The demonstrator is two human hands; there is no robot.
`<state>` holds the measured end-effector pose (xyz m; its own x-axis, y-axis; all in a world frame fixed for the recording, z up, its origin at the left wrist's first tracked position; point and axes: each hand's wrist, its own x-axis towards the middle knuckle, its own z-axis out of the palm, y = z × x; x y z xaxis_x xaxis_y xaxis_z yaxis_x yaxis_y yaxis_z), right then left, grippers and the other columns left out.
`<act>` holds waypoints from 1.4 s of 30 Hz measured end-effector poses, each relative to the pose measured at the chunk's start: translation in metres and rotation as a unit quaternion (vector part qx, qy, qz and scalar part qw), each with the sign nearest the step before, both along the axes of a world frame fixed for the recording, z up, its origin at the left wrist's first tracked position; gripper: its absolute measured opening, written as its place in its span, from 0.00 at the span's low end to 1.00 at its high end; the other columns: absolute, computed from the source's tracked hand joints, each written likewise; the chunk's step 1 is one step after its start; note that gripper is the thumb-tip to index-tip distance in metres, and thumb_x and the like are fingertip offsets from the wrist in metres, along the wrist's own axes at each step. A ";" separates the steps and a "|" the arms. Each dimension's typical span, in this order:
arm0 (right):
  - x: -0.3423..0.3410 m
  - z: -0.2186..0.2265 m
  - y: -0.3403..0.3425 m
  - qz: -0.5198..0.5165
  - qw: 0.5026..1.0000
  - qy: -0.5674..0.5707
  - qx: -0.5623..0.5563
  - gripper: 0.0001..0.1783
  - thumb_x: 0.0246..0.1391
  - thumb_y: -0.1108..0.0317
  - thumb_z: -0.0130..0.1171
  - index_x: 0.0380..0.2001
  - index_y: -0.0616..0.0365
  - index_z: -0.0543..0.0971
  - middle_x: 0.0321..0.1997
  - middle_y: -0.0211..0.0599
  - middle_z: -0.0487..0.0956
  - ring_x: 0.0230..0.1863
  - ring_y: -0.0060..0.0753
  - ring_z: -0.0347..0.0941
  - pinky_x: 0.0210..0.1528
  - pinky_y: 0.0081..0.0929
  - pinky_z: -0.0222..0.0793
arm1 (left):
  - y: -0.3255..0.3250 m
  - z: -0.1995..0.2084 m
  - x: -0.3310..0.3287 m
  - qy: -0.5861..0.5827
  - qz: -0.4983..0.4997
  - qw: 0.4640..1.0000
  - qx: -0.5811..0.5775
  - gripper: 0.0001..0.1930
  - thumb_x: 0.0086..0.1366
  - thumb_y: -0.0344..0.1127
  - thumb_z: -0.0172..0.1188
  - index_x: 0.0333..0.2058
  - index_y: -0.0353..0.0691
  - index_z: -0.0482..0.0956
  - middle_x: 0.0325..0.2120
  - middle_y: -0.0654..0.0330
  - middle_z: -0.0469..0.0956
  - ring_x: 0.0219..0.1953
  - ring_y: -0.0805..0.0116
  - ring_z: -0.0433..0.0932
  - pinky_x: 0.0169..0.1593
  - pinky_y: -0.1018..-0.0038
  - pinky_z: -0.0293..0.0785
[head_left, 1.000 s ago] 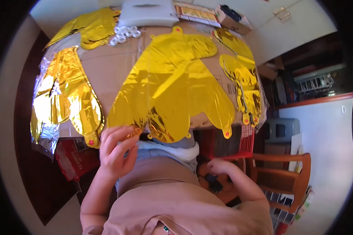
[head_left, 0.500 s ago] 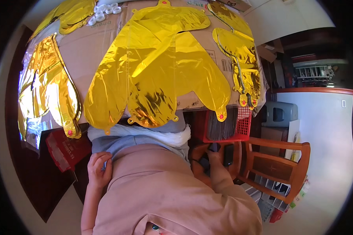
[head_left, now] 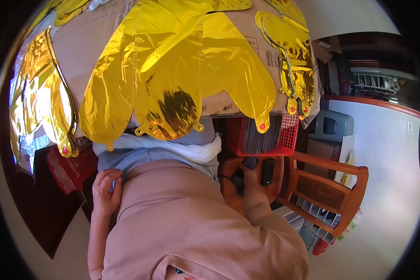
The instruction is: Folding gold foil star-shaped balloons and placing them into clear plastic sleeves with paper inserts.
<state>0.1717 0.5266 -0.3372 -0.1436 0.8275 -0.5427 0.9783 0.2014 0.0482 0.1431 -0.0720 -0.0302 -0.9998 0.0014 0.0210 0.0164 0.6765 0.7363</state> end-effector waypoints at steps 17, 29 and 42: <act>-0.033 0.078 -0.058 0.045 0.998 -0.031 0.010 0.76 0.26 0.53 0.84 0.75 0.42 0.43 0.70 0.49 0.64 0.68 0.47 0.64 0.70 0.39 0.60 | -0.007 -0.005 -0.001 -0.017 -0.012 1.000 -0.009 0.09 0.59 0.21 0.60 0.39 0.35 0.80 0.38 0.50 0.80 0.39 0.52 0.80 0.44 0.64 0.76; -0.025 0.114 -0.081 0.178 0.960 -0.213 0.033 0.53 0.41 0.33 0.67 0.64 0.56 0.65 0.67 0.44 0.66 0.65 0.45 0.68 0.64 0.44 0.66 | -0.008 -0.005 -0.001 -0.026 -0.006 1.000 0.001 0.09 0.60 0.21 0.59 0.40 0.35 0.80 0.38 0.50 0.80 0.39 0.52 0.80 0.44 0.64 0.76; -0.006 0.129 -0.056 0.172 0.970 -0.171 -0.022 0.60 0.34 0.39 0.74 0.65 0.65 0.62 0.66 0.54 0.65 0.63 0.50 0.71 0.63 0.40 0.68 | -0.012 -0.011 -0.001 -0.040 -0.013 0.999 0.007 0.09 0.61 0.21 0.59 0.41 0.35 0.80 0.39 0.50 0.81 0.40 0.53 0.81 0.46 0.65 0.76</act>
<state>0.1661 0.4707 -0.2085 -0.2118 0.7376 -0.6411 0.7810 0.5222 0.3427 0.1425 -0.0838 -0.0407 -0.9978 0.0272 -0.0597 -0.0265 0.6660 0.7455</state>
